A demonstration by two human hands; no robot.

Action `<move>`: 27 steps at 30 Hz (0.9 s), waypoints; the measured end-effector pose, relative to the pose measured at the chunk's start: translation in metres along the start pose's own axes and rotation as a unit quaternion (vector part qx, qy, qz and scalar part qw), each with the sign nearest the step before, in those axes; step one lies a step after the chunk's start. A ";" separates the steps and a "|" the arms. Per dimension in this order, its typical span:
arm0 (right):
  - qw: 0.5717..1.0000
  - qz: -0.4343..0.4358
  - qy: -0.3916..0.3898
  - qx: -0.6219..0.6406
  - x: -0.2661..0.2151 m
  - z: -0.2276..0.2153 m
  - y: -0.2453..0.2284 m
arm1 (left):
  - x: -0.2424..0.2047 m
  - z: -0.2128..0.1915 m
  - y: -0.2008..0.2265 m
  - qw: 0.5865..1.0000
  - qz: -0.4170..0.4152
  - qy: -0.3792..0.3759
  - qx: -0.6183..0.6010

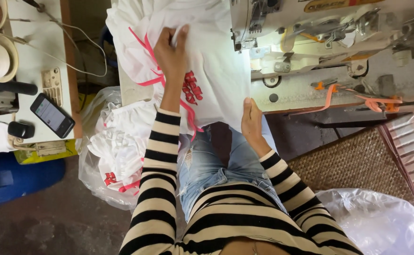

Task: The person is picking up, unfolding, and stacking white garments with pink trim at a sewing station.

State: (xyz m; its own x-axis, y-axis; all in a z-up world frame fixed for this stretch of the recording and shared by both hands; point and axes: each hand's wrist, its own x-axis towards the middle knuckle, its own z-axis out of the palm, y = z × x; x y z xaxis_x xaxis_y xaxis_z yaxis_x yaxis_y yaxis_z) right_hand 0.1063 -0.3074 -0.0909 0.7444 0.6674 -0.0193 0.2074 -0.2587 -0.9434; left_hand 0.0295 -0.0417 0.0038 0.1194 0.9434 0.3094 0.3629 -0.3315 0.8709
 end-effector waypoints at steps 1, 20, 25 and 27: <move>1.000 0.024 -0.015 0.008 0.003 -0.002 -0.015 | 0.004 -0.001 0.011 1.000 0.021 -0.008 -0.019; 0.997 -0.048 0.032 0.055 0.033 0.019 0.023 | -0.158 -0.074 -0.057 0.997 -0.059 0.004 0.044; 0.998 0.008 -0.013 0.059 -0.028 -0.008 0.006 | -0.124 -0.077 -0.056 0.997 -0.047 0.052 0.019; 0.997 0.032 -0.035 0.061 -0.047 -0.019 -0.003 | -0.111 -0.077 -0.054 0.997 -0.036 0.063 0.017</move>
State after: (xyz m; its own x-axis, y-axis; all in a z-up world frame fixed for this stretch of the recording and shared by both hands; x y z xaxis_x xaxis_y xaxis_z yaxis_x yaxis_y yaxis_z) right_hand 0.0829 -0.3512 -0.0807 0.7062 0.7009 -0.1003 0.0793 -0.2190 -0.9725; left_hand -0.0744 -0.1296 -0.0479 -0.0251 0.9557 0.2934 0.3981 -0.2597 0.8798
